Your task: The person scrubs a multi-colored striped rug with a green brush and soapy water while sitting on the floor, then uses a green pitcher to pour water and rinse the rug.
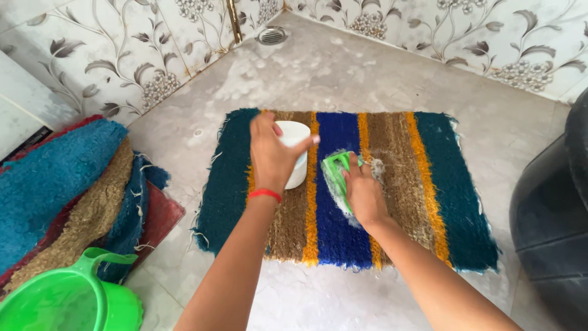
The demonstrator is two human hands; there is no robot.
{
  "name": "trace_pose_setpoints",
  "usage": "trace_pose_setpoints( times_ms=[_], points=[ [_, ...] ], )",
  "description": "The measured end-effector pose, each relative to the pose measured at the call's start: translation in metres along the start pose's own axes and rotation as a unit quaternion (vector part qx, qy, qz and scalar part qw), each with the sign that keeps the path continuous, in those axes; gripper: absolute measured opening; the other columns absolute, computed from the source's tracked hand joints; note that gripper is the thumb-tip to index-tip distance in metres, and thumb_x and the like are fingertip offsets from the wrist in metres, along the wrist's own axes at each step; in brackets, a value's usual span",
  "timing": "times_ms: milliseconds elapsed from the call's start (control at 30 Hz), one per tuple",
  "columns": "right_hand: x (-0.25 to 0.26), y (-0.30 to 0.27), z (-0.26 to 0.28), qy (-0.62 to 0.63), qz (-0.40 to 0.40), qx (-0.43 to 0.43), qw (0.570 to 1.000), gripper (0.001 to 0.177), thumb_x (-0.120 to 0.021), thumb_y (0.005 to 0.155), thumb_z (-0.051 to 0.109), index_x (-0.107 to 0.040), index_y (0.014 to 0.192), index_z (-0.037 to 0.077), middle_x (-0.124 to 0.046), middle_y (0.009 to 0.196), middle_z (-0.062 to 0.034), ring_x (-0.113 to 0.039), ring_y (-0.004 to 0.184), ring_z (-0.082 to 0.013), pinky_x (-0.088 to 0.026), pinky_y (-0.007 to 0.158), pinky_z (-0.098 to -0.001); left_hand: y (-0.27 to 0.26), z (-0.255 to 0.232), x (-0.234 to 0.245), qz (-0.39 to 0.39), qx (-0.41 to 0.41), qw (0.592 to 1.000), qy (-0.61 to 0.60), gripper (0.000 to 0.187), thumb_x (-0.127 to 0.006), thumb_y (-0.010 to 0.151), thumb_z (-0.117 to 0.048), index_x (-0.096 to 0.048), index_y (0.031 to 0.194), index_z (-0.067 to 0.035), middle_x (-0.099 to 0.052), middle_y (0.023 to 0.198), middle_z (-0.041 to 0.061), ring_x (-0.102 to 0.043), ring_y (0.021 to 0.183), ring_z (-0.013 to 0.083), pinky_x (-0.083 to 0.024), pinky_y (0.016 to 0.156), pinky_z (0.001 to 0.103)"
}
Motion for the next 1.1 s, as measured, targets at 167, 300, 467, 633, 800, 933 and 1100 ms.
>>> trace_pose_setpoints(
  times_ms=[167, 300, 467, 633, 800, 933, 1100],
  points=[
    [-0.005, -0.001, -0.005, -0.002, 0.045, -0.021, 0.999, 0.052, -0.046, 0.106, 0.026, -0.039, 0.151, -0.001, -0.061, 0.106, -0.0294, -0.068, 0.078, -0.0479, -0.057, 0.072, -0.0545, -0.023, 0.024, -0.009, 0.096, 0.096, 0.989, 0.066, 0.062, -0.094, 0.073, -0.032, -0.053, 0.104, 0.003, -0.057, 0.118, 0.019, -0.058, 0.111, 0.0373, -0.051, 0.096, 0.047],
    [-0.006, 0.003, -0.004, -0.008, 0.068, -0.026, 0.997, 0.054, -0.044, 0.107, 0.025, -0.036, 0.153, -0.001, -0.059, 0.113, -0.0297, -0.068, 0.085, -0.0464, -0.057, 0.077, -0.0527, -0.026, 0.008, -0.015, 0.120, -0.010, 0.968, 0.221, 0.065, -0.086, 0.074, -0.036, -0.059, 0.132, -0.028, -0.043, 0.140, 0.023, -0.047, 0.124, 0.0464, -0.051, 0.090, 0.056],
    [-0.003, 0.007, 0.005, -0.043, 0.105, -0.008, 0.994, 0.066, -0.045, 0.105, 0.035, -0.027, 0.154, -0.007, -0.052, 0.127, -0.0291, -0.056, 0.118, -0.0421, -0.046, 0.102, -0.0516, -0.017, 0.009, -0.021, 0.263, 0.072, 0.922, 0.274, 0.070, -0.080, 0.080, -0.040, -0.050, 0.144, -0.042, -0.035, 0.147, 0.026, -0.043, 0.127, 0.0505, -0.059, 0.086, 0.051],
    [0.040, 0.003, 0.071, 0.011, -0.083, 0.195, 0.977, 0.116, -0.073, 0.078, 0.066, -0.027, 0.149, -0.014, -0.033, 0.150, -0.0375, -0.036, 0.137, -0.0527, -0.028, 0.112, -0.0598, 0.003, -0.002, -0.001, 0.242, 0.082, 0.942, 0.218, 0.065, -0.074, 0.079, -0.053, -0.056, 0.140, -0.036, -0.060, 0.122, 0.027, -0.057, 0.113, 0.0450, -0.055, 0.092, 0.051],
    [0.079, 0.015, 0.123, 0.173, -0.154, 0.111, 0.966, 0.109, -0.091, 0.074, 0.049, -0.038, 0.154, -0.003, -0.052, 0.150, -0.0236, -0.048, 0.140, -0.0398, -0.041, 0.118, -0.0490, 0.038, -0.031, 0.013, 0.279, 0.063, 0.949, 0.135, 0.057, -0.060, 0.084, -0.059, -0.061, 0.134, -0.031, -0.070, 0.124, 0.013, -0.065, 0.108, 0.0428, -0.053, 0.093, 0.048],
    [0.110, 0.026, 0.142, 0.226, -0.151, 0.102, 0.957, 0.097, -0.095, 0.067, 0.036, -0.047, 0.142, -0.003, -0.064, 0.129, -0.0227, -0.062, 0.120, -0.0355, -0.051, 0.101, -0.0448, 0.057, -0.046, 0.027, 0.320, 0.039, 0.945, 0.055, 0.055, -0.053, 0.089, -0.056, -0.063, 0.136, -0.029, -0.071, 0.130, 0.008, -0.069, 0.111, 0.0359, -0.052, 0.098, 0.042],
    [0.099, 0.046, 0.132, 0.542, 0.076, -0.008, 0.837, 0.080, -0.089, 0.069, 0.036, -0.059, 0.135, 0.002, -0.075, 0.111, -0.0109, -0.074, 0.101, -0.0256, -0.062, 0.087, -0.0377, 0.074, -0.051, 0.046, 0.358, 0.026, 0.928, -0.101, 0.053, -0.063, 0.087, -0.048, -0.069, 0.132, -0.021, -0.069, 0.135, 0.006, -0.069, 0.115, 0.0248, -0.051, 0.098, 0.034]
  ],
)
Point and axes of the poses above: each hand's wrist, its own y-axis towards the middle knuckle, its own x-axis out of the back of the hand, z = x × y, the point moved 4 cm from there along y, towards the middle knuckle
